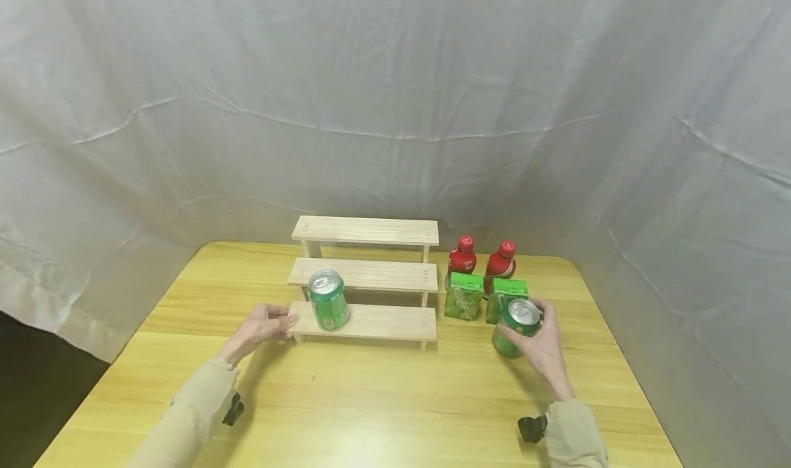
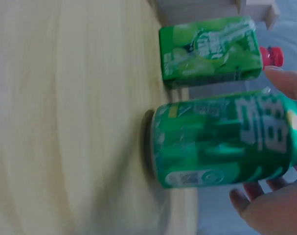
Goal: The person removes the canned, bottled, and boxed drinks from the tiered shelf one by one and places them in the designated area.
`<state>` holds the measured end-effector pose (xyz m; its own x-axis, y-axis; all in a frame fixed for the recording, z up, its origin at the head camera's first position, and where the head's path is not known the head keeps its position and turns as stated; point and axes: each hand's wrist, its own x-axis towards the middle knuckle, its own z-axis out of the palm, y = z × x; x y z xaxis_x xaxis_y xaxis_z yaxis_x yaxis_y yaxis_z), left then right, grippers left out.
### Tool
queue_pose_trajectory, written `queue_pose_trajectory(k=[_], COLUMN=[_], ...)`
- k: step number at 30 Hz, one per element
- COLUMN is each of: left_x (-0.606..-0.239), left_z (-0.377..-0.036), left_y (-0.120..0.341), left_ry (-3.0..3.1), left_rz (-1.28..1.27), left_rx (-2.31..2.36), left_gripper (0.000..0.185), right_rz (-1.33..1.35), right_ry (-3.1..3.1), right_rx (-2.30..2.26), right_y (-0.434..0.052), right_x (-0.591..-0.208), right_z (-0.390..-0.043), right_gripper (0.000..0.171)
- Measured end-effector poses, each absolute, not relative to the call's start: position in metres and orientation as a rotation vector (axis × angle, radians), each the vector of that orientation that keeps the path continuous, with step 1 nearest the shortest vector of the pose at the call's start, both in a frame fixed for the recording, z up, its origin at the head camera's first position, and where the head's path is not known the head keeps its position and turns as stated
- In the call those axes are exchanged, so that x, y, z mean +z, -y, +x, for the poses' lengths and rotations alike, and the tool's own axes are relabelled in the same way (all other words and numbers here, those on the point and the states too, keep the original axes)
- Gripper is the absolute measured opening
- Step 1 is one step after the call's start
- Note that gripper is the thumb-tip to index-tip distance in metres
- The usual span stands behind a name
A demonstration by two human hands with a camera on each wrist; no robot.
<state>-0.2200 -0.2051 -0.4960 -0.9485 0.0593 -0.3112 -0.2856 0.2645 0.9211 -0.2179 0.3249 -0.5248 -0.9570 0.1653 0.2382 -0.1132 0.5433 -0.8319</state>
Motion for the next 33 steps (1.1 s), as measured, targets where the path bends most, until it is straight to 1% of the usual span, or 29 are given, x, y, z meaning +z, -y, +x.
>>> queue_pose_trajectory(k=[4,7,11,14,16,18,24,30,33], left_x=[-0.496,-0.496,-0.496,-0.495,-0.495,-0.495,-0.495,-0.496,-0.496], left_z=[-0.221,-0.222,-0.222,-0.222,-0.221,-0.220,-0.219,-0.219,-0.219], left_y=[0.205,0.204,0.204,0.203,0.203,0.203,0.204,0.204,0.204], left_ry=[-2.253,-2.244,-2.242,-2.252,-2.255,-2.252,-2.243,-2.258,-2.252], left_rz=[-0.207,-0.199,-0.197,-0.203,-0.208,-0.199,-0.170,-0.207,-0.228], left_rx=[1.739,1.748,1.752,1.748,1.746,1.746,1.760,1.743,1.746], left_gripper=[0.046,0.042,0.041,0.043,0.044,0.043,0.041,0.049,0.049], right_rz=[-0.082,-0.137,-0.144,-0.079,-0.024,0.032,0.149,0.265,0.292], right_ry=[2.440,2.386,2.380,2.368,2.344,2.354,2.380,2.392,2.407], right_rx=[1.207,1.142,1.247,1.338,1.349,1.362,1.401,1.514,1.562], right_y=[-0.337,-0.334,-0.295,-0.259,-0.243,-0.231,-0.194,-0.155,-0.137], right_x=[-0.556,-0.561,-0.503,-0.453,-0.439,-0.429,-0.419,-0.418,-0.420], right_z=[-0.242,-0.252,-0.229,-0.208,-0.204,-0.203,-0.204,-0.205,-0.206], right_gripper=[0.087,0.085,0.079,0.074,0.071,0.070,0.070,0.070,0.072])
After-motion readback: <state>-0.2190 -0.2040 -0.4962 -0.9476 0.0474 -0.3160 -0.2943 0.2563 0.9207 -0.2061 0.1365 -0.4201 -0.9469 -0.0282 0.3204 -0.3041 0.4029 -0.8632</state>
